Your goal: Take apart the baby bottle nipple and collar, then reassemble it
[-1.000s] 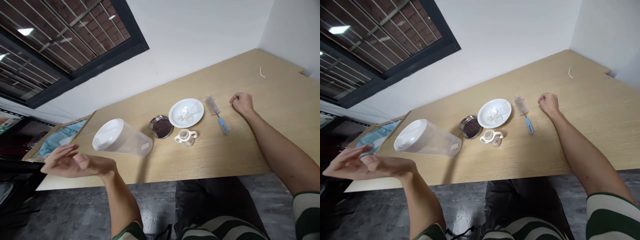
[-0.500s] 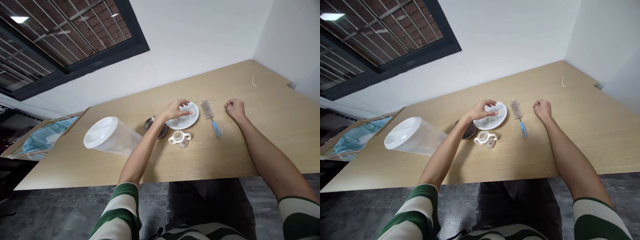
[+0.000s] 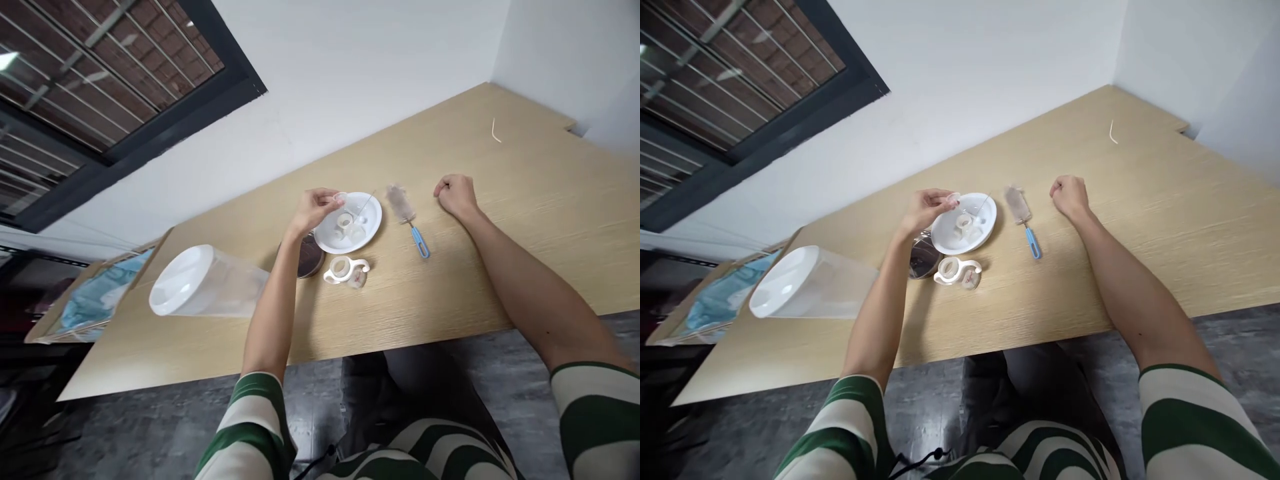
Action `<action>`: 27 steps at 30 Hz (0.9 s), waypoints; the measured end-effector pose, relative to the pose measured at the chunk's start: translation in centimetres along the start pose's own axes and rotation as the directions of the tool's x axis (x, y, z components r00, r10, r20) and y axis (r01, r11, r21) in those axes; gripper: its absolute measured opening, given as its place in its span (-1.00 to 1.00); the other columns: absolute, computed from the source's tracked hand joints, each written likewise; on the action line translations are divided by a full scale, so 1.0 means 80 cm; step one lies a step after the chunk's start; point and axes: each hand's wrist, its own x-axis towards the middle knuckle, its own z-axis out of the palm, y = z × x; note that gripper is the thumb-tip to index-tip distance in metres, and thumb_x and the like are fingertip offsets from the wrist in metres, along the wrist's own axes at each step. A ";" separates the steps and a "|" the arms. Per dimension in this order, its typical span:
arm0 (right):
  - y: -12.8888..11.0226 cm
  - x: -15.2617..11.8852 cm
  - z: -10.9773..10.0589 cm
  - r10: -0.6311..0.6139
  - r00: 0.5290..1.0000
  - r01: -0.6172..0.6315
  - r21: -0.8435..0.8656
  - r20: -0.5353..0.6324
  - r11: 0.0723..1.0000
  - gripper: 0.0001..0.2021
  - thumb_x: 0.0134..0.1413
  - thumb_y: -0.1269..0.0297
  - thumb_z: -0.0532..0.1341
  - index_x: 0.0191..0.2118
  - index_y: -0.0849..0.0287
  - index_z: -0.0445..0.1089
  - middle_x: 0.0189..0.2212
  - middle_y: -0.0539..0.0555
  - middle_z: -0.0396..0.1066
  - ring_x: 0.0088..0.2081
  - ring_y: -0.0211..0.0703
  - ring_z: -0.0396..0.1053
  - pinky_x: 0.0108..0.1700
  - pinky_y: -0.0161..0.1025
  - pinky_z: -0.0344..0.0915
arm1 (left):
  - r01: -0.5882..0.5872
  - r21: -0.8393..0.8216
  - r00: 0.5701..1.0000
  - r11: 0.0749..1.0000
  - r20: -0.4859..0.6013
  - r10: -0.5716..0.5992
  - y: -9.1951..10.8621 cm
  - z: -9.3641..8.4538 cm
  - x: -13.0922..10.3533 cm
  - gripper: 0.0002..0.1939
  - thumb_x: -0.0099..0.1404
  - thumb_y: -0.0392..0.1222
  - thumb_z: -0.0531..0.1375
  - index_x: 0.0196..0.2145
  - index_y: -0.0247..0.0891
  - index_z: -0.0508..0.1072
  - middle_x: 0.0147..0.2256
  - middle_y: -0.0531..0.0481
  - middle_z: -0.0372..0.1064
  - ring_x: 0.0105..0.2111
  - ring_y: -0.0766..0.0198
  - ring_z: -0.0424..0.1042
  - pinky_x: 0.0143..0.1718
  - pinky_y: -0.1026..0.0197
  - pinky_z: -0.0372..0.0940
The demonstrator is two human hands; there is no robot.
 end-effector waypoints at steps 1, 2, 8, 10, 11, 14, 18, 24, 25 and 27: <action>0.000 0.000 0.000 0.007 1.000 -0.007 0.008 0.003 1.000 -0.75 -0.21 0.58 0.08 -0.54 0.17 0.47 -0.58 0.06 0.40 -0.41 -0.12 0.34 -0.20 -0.22 0.26 | 0.000 -0.037 1.000 0.999 -0.028 -0.001 0.002 -0.004 -0.004 -0.29 -0.09 0.25 0.46 -0.14 -0.38 0.55 -0.24 -0.23 0.57 -0.27 0.20 0.55 -0.11 0.11 0.45; 0.001 0.000 0.000 0.010 1.000 -0.011 0.012 0.006 1.000 -0.75 -0.21 0.58 0.08 -0.54 0.17 0.47 -0.59 0.06 0.39 -0.42 -0.12 0.33 -0.21 -0.22 0.25 | -0.016 -0.061 0.998 0.998 -0.054 0.013 0.007 -0.007 -0.008 -0.30 -0.09 0.24 0.46 -0.16 -0.38 0.54 -0.26 -0.22 0.57 -0.28 0.21 0.55 -0.10 0.11 0.46; 0.002 0.000 -0.002 -0.005 1.000 0.005 -0.009 -0.006 1.000 -0.77 -0.17 0.54 0.10 -0.55 0.15 0.47 -0.59 0.07 0.40 -0.41 -0.11 0.34 -0.22 -0.22 0.25 | -0.197 -0.060 0.958 0.979 -0.223 0.179 0.060 -0.033 -0.056 -0.41 0.06 0.18 0.42 -0.09 -0.31 0.51 -0.22 -0.16 0.55 -0.23 0.20 0.56 -0.09 0.07 0.52; 0.002 -0.001 -0.003 -0.004 1.000 0.004 -0.017 0.000 1.000 -0.77 -0.15 0.52 0.10 -0.56 0.14 0.47 -0.58 0.08 0.42 -0.41 -0.10 0.36 -0.24 -0.21 0.26 | -0.214 -0.043 0.942 0.976 -0.274 0.195 0.078 -0.043 -0.080 -0.45 0.11 0.16 0.39 -0.08 -0.28 0.51 -0.22 -0.13 0.53 -0.20 0.18 0.56 -0.12 0.07 0.56; 0.001 -0.001 -0.003 -0.003 1.000 0.003 -0.020 0.005 1.000 -0.77 -0.15 0.52 0.10 -0.57 0.14 0.48 -0.58 0.08 0.42 -0.41 -0.10 0.37 -0.24 -0.21 0.26 | -0.218 -0.045 0.937 0.975 -0.290 0.196 0.085 -0.047 -0.093 -0.47 0.12 0.16 0.39 -0.08 -0.26 0.52 -0.22 -0.12 0.52 -0.18 0.18 0.56 -0.13 0.07 0.57; 0.000 -0.002 -0.005 -0.009 1.000 0.009 -0.034 0.008 0.999 -0.76 -0.15 0.53 0.09 -0.56 0.15 0.48 -0.58 0.08 0.42 -0.41 -0.10 0.37 -0.23 -0.21 0.27 | -0.230 -0.081 0.934 0.970 -0.299 0.197 0.097 -0.053 -0.129 -0.50 0.11 0.15 0.39 -0.08 -0.20 0.53 -0.21 -0.08 0.51 -0.16 0.18 0.56 -0.14 0.07 0.60; 0.000 -0.003 -0.006 -0.028 1.000 0.027 -0.043 -0.012 0.999 -0.74 -0.17 0.53 0.08 -0.57 0.14 0.48 -0.59 0.08 0.43 -0.40 -0.09 0.38 -0.20 -0.19 0.28 | -0.232 -0.139 0.940 0.963 -0.287 0.185 0.093 -0.049 -0.166 -0.52 0.10 0.13 0.41 -0.10 -0.18 0.55 -0.23 -0.07 0.53 -0.19 0.16 0.58 -0.14 0.01 0.61; -0.003 -0.007 -0.009 -0.004 1.000 0.003 -0.044 -0.006 0.999 -0.73 -0.18 0.56 0.08 -0.57 0.13 0.48 -0.58 0.08 0.43 -0.39 -0.06 0.39 -0.17 -0.16 0.29 | -0.171 -0.228 0.966 0.958 -0.228 0.118 0.073 -0.036 -0.192 -0.55 0.11 0.06 0.43 -0.08 -0.16 0.55 -0.21 -0.09 0.57 -0.26 0.08 0.61 -0.19 -0.03 0.60; -0.004 -0.007 -0.009 -0.002 1.000 0.002 -0.040 -0.008 0.999 -0.73 -0.18 0.56 0.08 -0.58 0.13 0.47 -0.58 0.08 0.43 -0.38 -0.06 0.40 -0.15 -0.15 0.30 | -0.151 -0.247 0.972 0.957 -0.214 0.098 0.072 -0.033 -0.193 -0.55 0.11 0.05 0.43 -0.08 -0.16 0.55 -0.19 -0.11 0.58 -0.25 0.08 0.61 -0.18 -0.03 0.60; -0.004 -0.008 -0.010 -0.005 1.000 0.005 -0.034 -0.016 0.999 -0.74 -0.19 0.57 0.08 -0.58 0.14 0.47 -0.57 0.08 0.43 -0.37 -0.05 0.41 -0.12 -0.15 0.30 | -0.110 -0.277 0.980 0.955 -0.193 0.057 0.069 -0.028 -0.194 -0.55 0.10 0.04 0.43 -0.09 -0.18 0.56 -0.17 -0.12 0.58 -0.24 0.07 0.61 -0.18 -0.02 0.59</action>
